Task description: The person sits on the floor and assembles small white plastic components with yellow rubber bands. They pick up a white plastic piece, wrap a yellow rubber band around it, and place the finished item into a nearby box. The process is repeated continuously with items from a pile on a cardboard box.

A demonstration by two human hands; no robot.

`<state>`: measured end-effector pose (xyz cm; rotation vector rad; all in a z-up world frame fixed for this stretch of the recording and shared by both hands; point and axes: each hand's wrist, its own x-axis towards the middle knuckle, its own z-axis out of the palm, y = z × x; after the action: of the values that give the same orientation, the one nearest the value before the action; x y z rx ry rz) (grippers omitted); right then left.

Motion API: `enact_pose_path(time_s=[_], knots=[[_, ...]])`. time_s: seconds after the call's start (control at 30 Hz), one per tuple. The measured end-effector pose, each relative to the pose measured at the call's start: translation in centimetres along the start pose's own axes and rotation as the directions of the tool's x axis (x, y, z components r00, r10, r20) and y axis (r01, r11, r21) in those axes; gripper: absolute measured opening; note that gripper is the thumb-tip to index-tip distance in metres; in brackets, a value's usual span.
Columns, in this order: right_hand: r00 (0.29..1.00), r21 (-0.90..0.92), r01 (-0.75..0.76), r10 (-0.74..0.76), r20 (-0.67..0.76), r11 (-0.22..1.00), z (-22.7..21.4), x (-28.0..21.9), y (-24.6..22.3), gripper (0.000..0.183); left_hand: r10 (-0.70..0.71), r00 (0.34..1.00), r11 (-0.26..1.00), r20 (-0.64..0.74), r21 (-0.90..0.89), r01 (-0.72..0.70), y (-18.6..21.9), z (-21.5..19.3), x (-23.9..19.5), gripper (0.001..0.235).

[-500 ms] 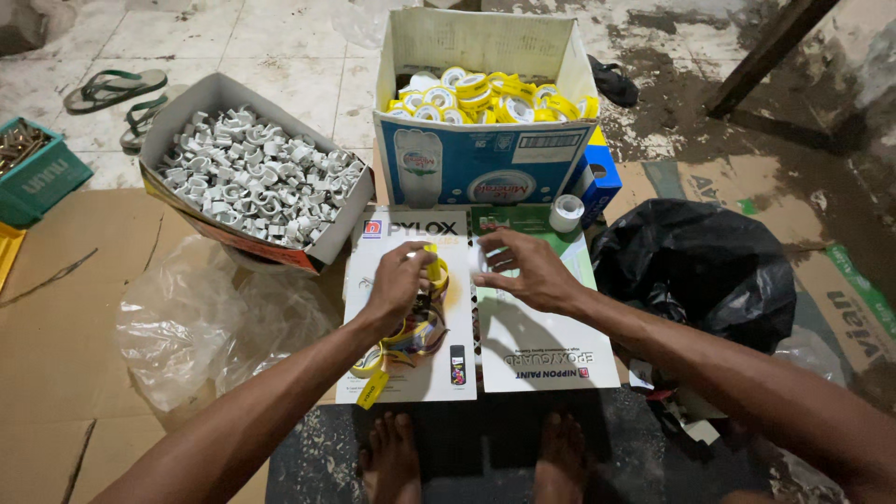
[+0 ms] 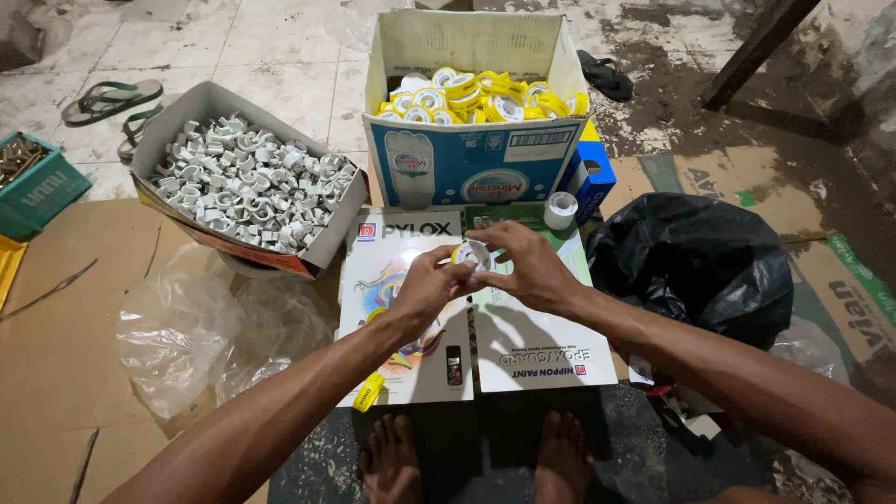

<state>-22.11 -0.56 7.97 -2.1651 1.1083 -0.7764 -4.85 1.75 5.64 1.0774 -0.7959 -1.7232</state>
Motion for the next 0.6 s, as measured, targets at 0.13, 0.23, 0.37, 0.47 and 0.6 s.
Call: enact_pose_path(time_s=[0.13, 0.23, 0.37, 0.47, 0.6], knots=[[0.984, 0.247, -0.177, 0.172, 0.042, 0.953, -0.4, 0.4, -0.3, 0.053, 0.056, 0.998, 0.998, 0.021, 0.011, -0.056, 0.4, 0.4, -0.4, 0.04], [0.963, 0.394, -0.265, 0.259, 0.07, 0.88, -0.2, 0.5, 1.1, 0.036, 0.083, 0.994, 0.985, 0.074, 0.146, -0.094, 0.4, 0.5, -0.5, 0.043], [0.931, 0.524, -0.346, 0.352, 0.091, 0.779, 0.7, 0.2, 2.2, 0.038, 0.115, 0.99, 0.963, 0.081, 0.236, -0.131, 0.1, 0.3, -0.4, 0.042], [0.928, 0.54, -0.353, 0.357, 0.102, 0.764, 0.6, 0.3, 2.8, 0.038, 0.137, 0.987, 0.954, 0.08, 0.26, -0.153, 0.0, 0.5, -0.3, 0.041], [0.933, 0.541, -0.339, 0.348, 0.089, 0.77, 1.3, 0.7, 3.8, 0.036, 0.173, 0.983, 0.942, 0.069, 0.28, -0.185, 0.4, 0.6, -0.6, 0.04]])
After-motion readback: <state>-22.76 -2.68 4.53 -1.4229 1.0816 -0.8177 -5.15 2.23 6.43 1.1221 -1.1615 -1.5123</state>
